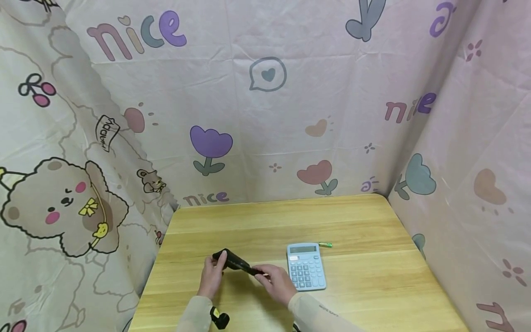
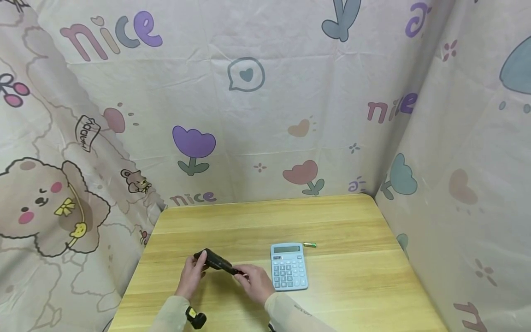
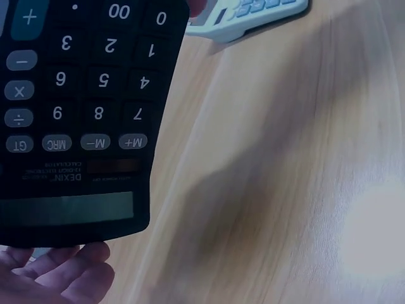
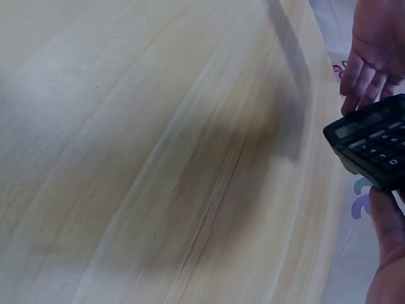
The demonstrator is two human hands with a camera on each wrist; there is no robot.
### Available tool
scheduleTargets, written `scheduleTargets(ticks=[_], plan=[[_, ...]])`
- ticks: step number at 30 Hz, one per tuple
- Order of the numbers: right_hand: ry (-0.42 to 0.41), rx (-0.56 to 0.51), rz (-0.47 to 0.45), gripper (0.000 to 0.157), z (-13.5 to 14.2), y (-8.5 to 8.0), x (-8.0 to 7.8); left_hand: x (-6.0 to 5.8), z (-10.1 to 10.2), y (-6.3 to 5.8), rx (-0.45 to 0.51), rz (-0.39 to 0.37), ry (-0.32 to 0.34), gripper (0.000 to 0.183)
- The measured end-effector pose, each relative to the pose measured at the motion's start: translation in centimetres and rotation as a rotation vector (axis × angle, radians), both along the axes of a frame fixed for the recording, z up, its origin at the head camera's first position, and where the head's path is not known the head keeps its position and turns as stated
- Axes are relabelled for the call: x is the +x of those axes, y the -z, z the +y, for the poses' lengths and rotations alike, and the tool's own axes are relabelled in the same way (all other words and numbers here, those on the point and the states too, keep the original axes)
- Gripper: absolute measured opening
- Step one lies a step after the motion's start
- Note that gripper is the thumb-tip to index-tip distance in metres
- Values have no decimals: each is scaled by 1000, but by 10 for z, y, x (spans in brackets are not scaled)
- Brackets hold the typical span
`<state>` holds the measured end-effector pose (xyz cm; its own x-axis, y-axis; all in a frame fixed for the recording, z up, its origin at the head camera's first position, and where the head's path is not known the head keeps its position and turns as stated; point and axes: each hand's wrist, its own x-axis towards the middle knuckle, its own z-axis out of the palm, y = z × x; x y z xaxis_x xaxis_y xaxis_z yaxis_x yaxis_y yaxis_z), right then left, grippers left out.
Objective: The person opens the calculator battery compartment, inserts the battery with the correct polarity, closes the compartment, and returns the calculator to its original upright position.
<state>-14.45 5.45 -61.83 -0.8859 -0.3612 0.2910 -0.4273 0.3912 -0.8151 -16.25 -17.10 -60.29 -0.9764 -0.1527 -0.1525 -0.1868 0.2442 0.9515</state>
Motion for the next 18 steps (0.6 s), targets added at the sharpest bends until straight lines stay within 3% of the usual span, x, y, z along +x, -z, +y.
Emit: scheduleTargets(ticks=[7,18], plan=[[21,-15,-18,29,1,2,-3,1,4,0,138,-10,12,66],[21,29,-48,34,2,6,-4,4,9,5,193,16,5,64]])
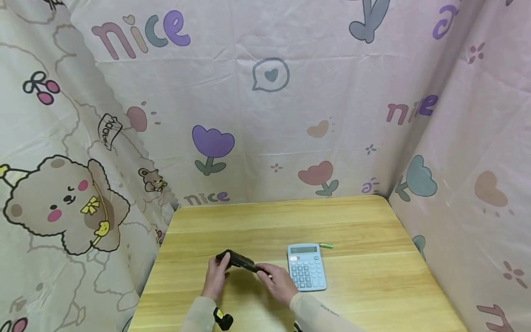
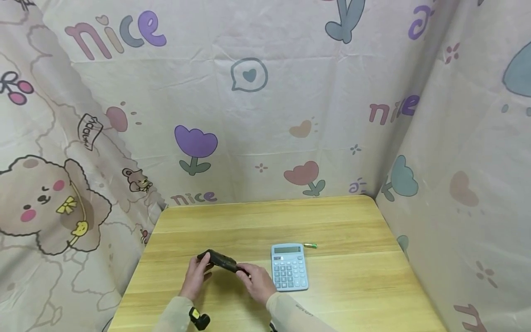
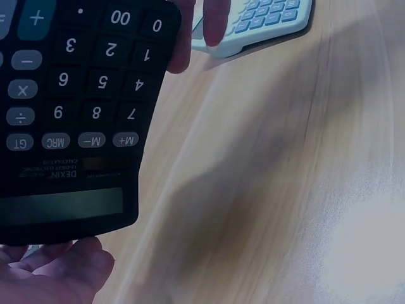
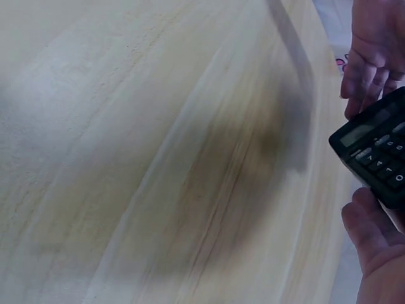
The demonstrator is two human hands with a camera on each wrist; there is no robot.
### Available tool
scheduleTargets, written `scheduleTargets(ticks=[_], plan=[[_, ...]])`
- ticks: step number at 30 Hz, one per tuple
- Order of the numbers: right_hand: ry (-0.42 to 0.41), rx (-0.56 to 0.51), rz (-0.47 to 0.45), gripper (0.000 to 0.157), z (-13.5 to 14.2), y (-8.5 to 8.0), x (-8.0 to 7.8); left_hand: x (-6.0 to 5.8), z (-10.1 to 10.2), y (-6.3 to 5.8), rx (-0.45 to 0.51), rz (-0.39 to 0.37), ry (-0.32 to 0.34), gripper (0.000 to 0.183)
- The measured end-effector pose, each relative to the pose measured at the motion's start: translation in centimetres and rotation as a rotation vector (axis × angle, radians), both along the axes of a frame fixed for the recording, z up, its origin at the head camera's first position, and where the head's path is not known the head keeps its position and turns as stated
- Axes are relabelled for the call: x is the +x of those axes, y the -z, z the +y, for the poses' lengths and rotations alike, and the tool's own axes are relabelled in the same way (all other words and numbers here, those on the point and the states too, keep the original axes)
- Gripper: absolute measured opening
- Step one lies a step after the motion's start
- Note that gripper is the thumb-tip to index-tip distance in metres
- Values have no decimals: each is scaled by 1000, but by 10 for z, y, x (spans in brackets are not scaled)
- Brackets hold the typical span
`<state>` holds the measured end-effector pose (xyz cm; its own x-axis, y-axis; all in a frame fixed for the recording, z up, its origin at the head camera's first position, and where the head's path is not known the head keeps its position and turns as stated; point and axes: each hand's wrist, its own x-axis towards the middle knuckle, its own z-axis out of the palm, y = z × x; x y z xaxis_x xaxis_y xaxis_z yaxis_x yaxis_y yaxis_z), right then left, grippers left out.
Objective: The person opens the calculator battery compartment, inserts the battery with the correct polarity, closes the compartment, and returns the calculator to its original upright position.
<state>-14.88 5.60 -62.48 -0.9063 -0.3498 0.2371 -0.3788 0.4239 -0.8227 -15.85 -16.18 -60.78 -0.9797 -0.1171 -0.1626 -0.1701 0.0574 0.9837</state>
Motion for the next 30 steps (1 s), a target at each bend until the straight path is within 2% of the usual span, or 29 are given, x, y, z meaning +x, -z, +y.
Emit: scheduleTargets(ticks=[8,13,18,26,30], plan=[[-9,15,-10,37,2,2,0,-1,1,4,29,19,-3,60],[-30,35,10,39,6,2,2,0,-3,5,50,6,54,61],[-26,90,8,47,9,-1,5,1,-4,6,69,2,79,58],[-15,216,-23,64,13,-4,6,4,-4,9,-31,71,127,63],[-15,254,-17,68,14,1,5,5,-2,12,-4,110,139,61]])
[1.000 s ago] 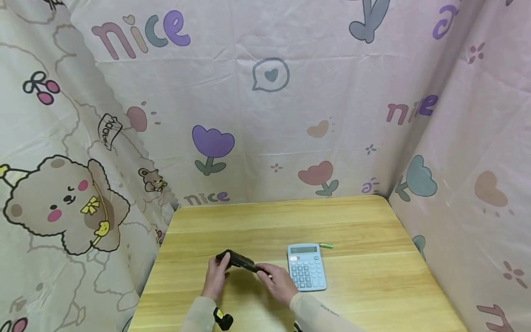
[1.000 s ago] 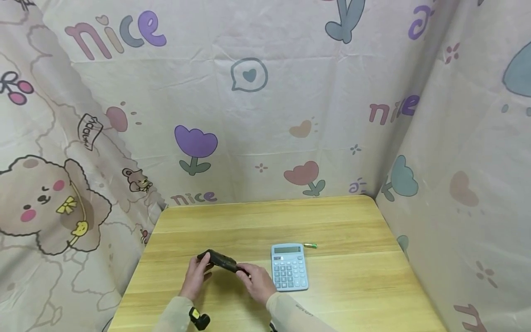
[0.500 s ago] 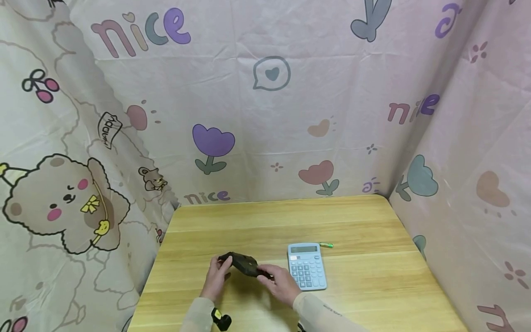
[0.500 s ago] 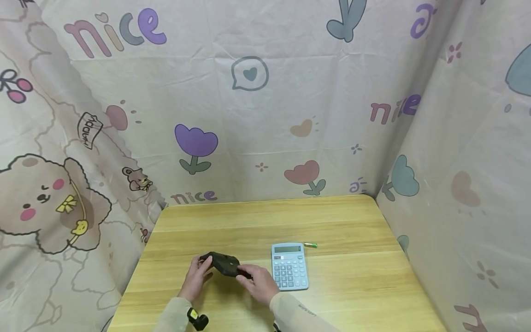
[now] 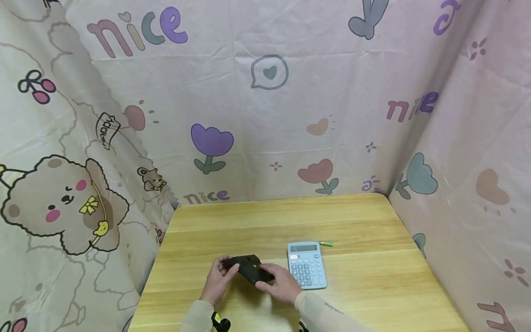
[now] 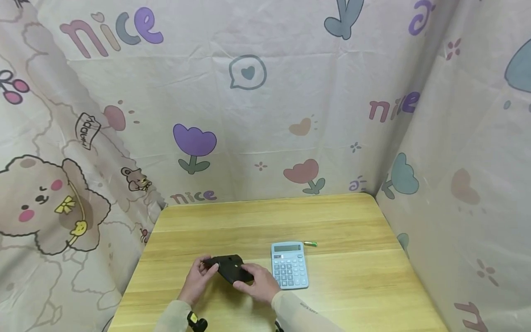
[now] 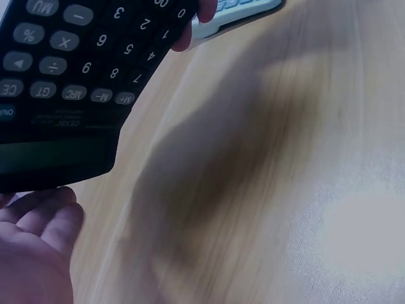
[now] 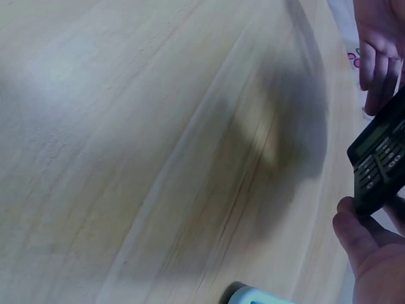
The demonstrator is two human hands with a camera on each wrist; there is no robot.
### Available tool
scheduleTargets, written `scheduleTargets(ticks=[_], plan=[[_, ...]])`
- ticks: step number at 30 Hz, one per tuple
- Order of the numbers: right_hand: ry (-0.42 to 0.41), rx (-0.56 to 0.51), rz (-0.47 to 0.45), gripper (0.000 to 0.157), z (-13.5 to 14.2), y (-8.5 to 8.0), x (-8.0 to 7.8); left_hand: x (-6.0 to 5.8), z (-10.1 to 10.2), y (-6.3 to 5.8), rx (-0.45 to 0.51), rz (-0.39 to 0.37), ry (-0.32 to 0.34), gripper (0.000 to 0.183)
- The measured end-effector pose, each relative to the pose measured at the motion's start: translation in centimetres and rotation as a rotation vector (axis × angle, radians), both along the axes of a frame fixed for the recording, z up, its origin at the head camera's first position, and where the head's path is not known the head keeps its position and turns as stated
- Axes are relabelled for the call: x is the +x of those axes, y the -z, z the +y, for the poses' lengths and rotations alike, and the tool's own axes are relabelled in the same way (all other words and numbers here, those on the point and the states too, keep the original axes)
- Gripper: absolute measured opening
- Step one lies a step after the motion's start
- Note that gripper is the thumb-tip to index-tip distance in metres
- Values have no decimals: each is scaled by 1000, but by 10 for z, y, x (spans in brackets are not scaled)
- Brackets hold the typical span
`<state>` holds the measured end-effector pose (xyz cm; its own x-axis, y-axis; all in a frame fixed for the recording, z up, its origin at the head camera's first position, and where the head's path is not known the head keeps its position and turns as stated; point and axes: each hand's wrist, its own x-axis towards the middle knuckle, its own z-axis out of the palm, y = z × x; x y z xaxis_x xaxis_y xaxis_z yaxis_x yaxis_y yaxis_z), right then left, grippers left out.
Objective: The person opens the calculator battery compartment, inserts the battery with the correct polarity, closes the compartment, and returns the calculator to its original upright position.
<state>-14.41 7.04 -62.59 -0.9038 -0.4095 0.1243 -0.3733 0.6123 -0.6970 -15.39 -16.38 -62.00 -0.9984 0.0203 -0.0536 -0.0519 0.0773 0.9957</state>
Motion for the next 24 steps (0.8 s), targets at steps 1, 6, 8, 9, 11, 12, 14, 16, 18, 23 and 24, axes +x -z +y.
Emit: scheduleTargets(ticks=[1,6,8,9,11,12,14,16,18,23,24], plan=[[-3,5,-9,69,1,0,0,0,0,1,7,4,4,61],[-15,20,-109,77,3,-1,1,-1,-2,7,10,-11,15,64],[-22,32,-145,80,3,-1,2,-1,-2,8,0,-8,24,66],[-24,37,-164,81,3,-2,2,-1,-2,8,1,-7,26,66],[-30,52,-190,83,3,-1,2,-1,-3,9,2,0,30,66],[-32,59,-199,84,3,-1,2,-1,-3,9,-6,5,29,67],[-38,69,-219,85,2,-1,2,-1,-3,9,-22,7,23,67],[-42,77,-237,86,2,-1,2,0,-3,10,-48,9,21,68],[-48,75,-252,86,2,0,3,0,-3,9,-63,10,20,69],[-67,90,-249,90,2,0,4,2,-2,8,-89,17,24,72],[-69,95,-244,91,2,0,4,2,-2,7,-101,14,25,72]])
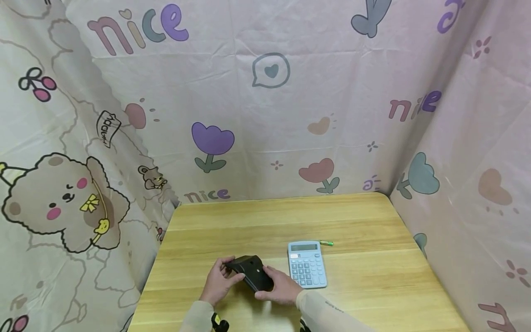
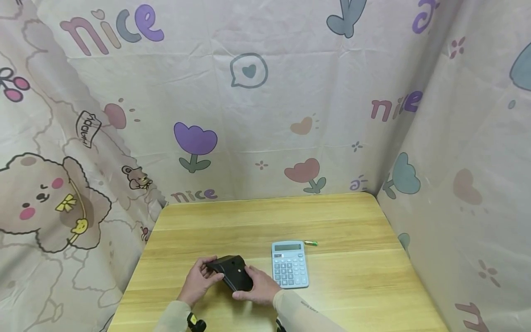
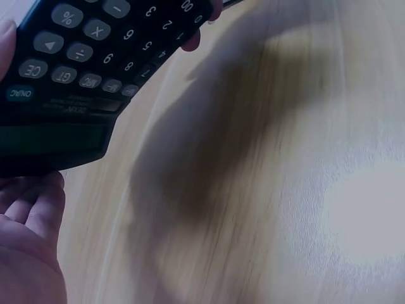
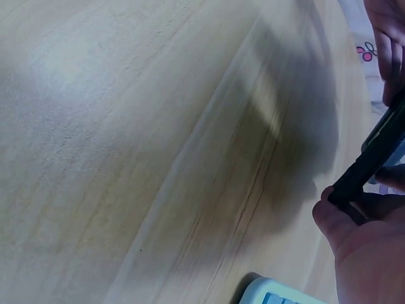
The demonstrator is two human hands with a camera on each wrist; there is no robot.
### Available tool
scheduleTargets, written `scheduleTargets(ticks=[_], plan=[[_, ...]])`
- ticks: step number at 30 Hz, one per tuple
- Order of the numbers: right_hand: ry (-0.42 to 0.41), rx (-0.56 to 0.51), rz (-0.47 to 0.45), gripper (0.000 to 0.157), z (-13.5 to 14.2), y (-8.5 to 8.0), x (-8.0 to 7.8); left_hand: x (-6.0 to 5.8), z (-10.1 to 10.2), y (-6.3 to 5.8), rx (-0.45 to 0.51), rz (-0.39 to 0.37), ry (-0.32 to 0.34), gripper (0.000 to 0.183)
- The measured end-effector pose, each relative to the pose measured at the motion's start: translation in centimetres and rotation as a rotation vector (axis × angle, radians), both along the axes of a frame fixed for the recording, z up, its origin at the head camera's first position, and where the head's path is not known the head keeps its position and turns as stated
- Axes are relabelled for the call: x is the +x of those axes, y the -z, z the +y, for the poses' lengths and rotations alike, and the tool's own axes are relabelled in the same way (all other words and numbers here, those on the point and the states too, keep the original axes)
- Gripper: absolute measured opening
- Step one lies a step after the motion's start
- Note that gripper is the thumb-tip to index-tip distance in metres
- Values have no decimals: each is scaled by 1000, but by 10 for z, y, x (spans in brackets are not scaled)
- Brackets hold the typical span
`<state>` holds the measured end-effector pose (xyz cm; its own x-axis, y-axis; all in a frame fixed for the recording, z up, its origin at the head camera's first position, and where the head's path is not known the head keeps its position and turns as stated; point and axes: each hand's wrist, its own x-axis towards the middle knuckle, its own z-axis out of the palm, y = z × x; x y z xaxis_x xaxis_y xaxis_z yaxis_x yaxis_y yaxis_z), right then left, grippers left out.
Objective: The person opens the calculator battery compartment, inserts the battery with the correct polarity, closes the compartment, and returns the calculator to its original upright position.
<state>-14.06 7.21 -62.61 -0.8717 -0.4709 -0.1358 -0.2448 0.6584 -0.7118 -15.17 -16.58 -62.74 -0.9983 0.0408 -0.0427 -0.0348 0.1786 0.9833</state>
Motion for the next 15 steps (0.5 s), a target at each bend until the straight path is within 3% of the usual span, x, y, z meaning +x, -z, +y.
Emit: scheduleTargets(ticks=[6,11,15], plan=[[-1,21,2,96,0,2,-1,3,-2,-2,-121,23,66,80],[-31,67,28,100,1,6,-3,5,-6,-3,-272,65,148,75],[-53,106,69,102,1,10,-4,6,-7,0,-416,129,176,75]])
